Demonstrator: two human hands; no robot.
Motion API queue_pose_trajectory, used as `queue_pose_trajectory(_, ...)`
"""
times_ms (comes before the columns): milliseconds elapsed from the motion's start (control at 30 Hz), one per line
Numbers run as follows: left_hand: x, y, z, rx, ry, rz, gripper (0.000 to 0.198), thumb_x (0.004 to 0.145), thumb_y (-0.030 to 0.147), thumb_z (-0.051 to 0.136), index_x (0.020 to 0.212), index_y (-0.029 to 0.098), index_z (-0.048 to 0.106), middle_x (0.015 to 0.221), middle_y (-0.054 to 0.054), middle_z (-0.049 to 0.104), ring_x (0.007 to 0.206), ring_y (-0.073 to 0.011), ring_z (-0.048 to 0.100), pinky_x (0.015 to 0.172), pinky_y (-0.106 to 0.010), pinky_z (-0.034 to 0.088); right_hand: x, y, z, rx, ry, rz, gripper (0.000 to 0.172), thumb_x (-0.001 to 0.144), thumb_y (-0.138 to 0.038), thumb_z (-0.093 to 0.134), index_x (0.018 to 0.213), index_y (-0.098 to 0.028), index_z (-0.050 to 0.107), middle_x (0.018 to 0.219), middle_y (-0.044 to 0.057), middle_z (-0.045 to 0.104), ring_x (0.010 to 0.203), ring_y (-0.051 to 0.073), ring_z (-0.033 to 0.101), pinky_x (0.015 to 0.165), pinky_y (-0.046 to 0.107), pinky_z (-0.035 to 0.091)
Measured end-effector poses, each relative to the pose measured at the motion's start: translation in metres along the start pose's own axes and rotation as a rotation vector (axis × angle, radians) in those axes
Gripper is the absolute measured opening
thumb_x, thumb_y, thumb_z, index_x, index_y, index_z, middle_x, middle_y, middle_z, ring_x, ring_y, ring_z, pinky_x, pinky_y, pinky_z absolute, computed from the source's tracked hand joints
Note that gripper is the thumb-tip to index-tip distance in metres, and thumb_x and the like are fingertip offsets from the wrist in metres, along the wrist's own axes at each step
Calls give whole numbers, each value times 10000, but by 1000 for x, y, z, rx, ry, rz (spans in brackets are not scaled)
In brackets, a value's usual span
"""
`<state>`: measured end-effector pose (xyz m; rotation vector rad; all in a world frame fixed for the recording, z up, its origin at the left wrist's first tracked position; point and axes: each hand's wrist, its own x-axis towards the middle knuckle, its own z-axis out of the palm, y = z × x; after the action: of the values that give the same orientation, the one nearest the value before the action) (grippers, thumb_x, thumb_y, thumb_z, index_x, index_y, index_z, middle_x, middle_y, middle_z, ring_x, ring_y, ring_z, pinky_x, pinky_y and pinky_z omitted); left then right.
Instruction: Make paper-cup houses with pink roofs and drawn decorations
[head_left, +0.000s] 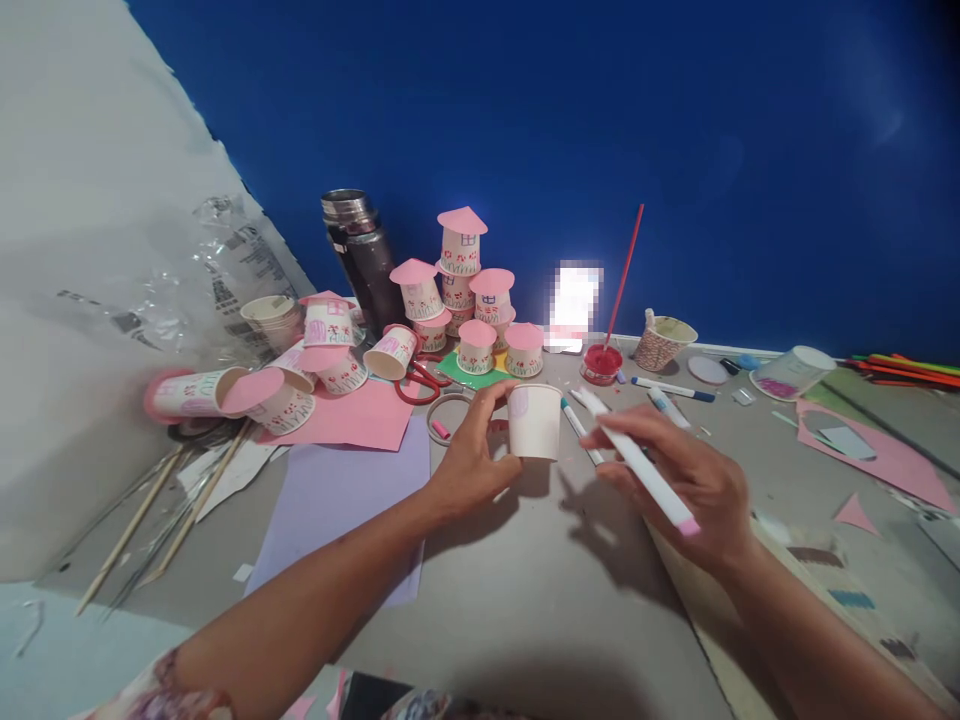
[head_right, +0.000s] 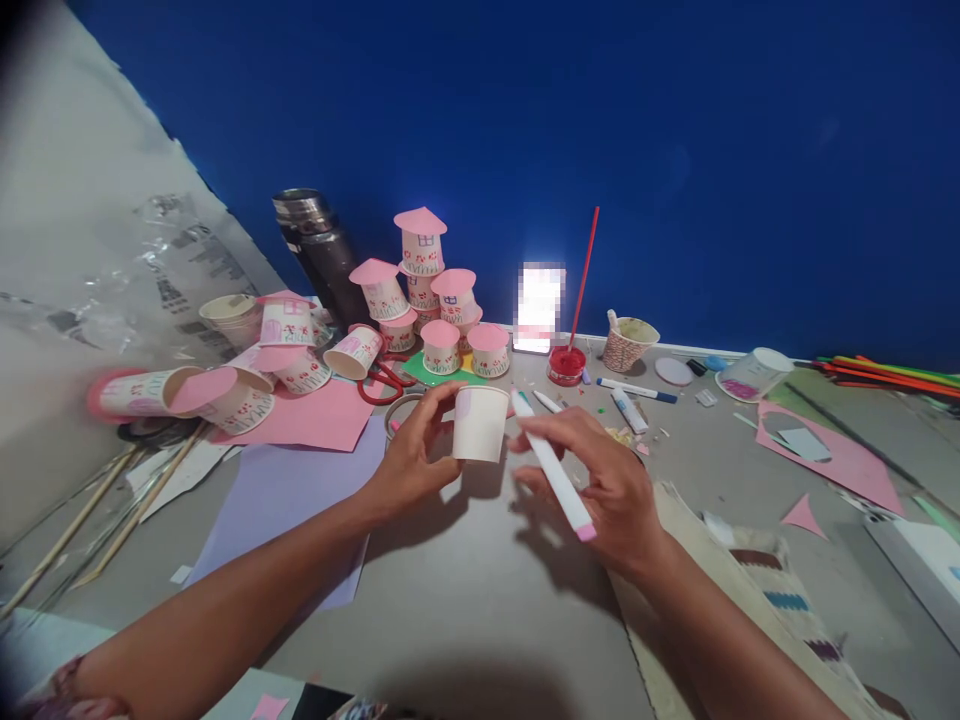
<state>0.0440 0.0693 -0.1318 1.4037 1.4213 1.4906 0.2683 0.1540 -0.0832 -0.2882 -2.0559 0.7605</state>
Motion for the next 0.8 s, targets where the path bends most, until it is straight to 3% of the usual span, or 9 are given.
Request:
queue_pose_trajectory(67, 0, 2, 0, -3, -14, -5, 771, 730, 149, 737, 1443, 266, 468, 1523, -130, 527, 1457, -342, 487, 1144, -513, 485, 1, -2, 2, -73, 16, -118, 369, 946, -95, 708, 1267, -271, 751, 914, 39, 823, 789, 203, 750, 747, 350, 597)
queue_pose_trajectory(167, 0, 3, 1, 6, -21, -2, 752, 735, 165, 742, 1430, 263, 471, 1540, -139, 519, 1440, -347, 502, 1132, -521, 488, 3, -2, 5, -85, 8, -208, 326, 925, -54, 686, 1199, -212, 765, 933, 71, 827, 807, 221, 770, 738, 350, 610)
queue_pose_trajectory(367, -2, 3, 2, 118, -30, 37, 753, 737, 165, 748, 1429, 264, 468, 1494, -126, 543, 1400, -330, 530, 1115, -511, 505, 1, -2, 11, -173, 22, -201, 231, 904, -35, 693, 1065, -195, 740, 871, 64, 811, 774, 212, 766, 720, 320, 617)
queue_pose_trajectory(800, -4, 4, 3, 161, -43, 43, 765, 711, 161, 717, 1428, 262, 471, 1498, -127, 536, 1374, -334, 541, 1105, -526, 510, 1, 1, 13, -207, 2, -241, 190, 919, -45, 685, 1056, -173, 714, 859, 77, 809, 742, 194, 746, 708, 313, 609)
